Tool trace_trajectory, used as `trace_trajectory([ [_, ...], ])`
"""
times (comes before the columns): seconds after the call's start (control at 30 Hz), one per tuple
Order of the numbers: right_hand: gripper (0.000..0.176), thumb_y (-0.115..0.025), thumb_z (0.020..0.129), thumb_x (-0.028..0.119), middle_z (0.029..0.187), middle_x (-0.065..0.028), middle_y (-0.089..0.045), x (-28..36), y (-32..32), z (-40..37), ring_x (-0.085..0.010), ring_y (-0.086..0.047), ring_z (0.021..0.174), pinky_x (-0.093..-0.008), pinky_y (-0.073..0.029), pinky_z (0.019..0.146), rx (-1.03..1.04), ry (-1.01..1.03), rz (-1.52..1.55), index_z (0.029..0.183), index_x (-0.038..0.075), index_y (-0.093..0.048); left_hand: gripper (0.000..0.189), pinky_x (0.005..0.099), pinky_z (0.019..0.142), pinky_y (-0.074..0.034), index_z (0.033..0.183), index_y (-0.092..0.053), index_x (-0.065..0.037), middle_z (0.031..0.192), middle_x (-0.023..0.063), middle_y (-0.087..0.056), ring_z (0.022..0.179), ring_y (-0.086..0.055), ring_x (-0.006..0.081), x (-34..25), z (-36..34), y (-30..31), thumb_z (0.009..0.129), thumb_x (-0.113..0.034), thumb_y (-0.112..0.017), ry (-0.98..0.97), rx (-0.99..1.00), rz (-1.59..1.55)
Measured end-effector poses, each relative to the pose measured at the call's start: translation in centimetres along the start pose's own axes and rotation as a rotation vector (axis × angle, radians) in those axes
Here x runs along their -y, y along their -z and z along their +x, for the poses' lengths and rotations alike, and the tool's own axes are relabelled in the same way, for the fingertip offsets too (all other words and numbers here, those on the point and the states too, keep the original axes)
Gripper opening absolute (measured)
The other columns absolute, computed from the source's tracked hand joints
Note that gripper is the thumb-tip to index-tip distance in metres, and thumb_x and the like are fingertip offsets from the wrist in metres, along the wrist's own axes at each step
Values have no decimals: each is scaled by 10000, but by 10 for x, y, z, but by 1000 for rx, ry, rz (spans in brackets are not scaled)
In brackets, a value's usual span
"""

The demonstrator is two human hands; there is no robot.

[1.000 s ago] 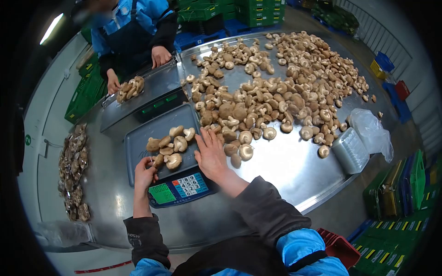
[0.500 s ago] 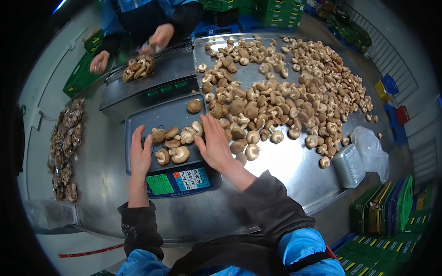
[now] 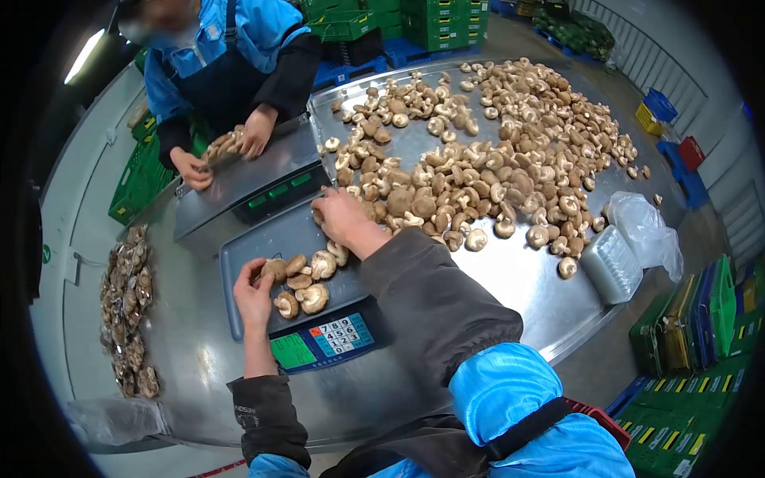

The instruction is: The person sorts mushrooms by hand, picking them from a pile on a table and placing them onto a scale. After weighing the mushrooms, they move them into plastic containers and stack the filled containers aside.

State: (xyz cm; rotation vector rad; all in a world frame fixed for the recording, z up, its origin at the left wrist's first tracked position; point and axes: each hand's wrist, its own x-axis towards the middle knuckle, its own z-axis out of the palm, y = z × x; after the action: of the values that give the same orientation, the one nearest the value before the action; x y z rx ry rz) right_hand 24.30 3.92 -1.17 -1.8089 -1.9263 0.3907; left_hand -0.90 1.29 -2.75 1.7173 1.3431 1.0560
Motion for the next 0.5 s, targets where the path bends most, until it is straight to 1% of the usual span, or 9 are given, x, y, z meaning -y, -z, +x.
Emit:
trace_trajectory([
  [0.1,425,-668,773,153,1149,-152,-593,-2,10,-20,-347,-552,1080,-410,-457,934,-141,48,149,1185,76,-602,278,281,871,-480,1120,-600,22,1056,99,-631,991,-604,165,1,-1,14,842,16,-612,26,-53,-214],
  [0.17,448,-688,766,137,1120,-154,-594,9,25,-49,-342,-557,1060,-404,-458,919,-450,226,297,1187,44,-567,258,268,842,-484,1133,-590,31,1037,94,-621,975,-595,150,-4,-9,22,878,-6,-603,35,-77,-459],
  [0.23,463,-708,749,99,1113,-155,-585,26,38,-89,-343,-550,1061,-403,-457,915,-374,244,335,1175,41,-539,222,258,842,-479,1117,-599,31,1032,88,-623,962,-594,132,-10,-15,20,902,-21,-582,104,-61,-477],
  [0.3,438,-727,726,74,1159,-134,-565,27,23,-117,-340,-527,1127,-416,-440,956,-344,308,314,1122,54,-542,204,242,851,-465,1106,-612,12,1018,68,-624,949,-586,110,-15,-21,12,913,-24,-559,108,21,-199],
  [0.33,431,-726,732,80,1182,-129,-559,25,13,-126,-339,-501,1173,-423,-423,984,-293,315,280,1122,59,-545,205,268,882,-455,1107,-619,-7,1009,64,-637,979,-586,141,-20,-22,10,923,-57,-543,47,34,13],
  [0.4,389,-714,771,114,1267,-114,-528,18,-10,-136,-339,-411,1294,-445,-377,1047,-215,307,187,1122,71,-552,214,290,895,-452,1116,-616,-15,1028,72,-636,1009,-579,170,-15,-20,7,927,-78,-537,-41,-17,155],
  [0.43,372,-688,801,142,1302,-131,-500,21,-10,-141,-336,-375,1314,-453,-366,1058,-218,294,196,1130,37,-550,224,312,907,-449,1124,-614,-22,1048,80,-635,1040,-571,199,-14,-19,4,932,-100,-531,-131,-84,294],
  [0.47,380,-687,804,145,1302,-132,-501,21,-12,-142,-340,-383,1308,-451,-366,1059,-233,301,234,1141,37,-549,266,339,966,-419,1171,-594,-23,1137,108,-616,1129,-539,253,-16,-20,1,944,-133,-512,-113,-102,285],
  [0.5,388,-687,808,148,1303,-134,-501,22,-13,-144,-344,-390,1302,-449,-366,1060,-248,312,274,1152,37,-548,266,339,966,-419,1171,-594,-23,1137,108,-616,1129,-539,253,-17,-21,-5,944,-133,-512,-115,-87,278],
])
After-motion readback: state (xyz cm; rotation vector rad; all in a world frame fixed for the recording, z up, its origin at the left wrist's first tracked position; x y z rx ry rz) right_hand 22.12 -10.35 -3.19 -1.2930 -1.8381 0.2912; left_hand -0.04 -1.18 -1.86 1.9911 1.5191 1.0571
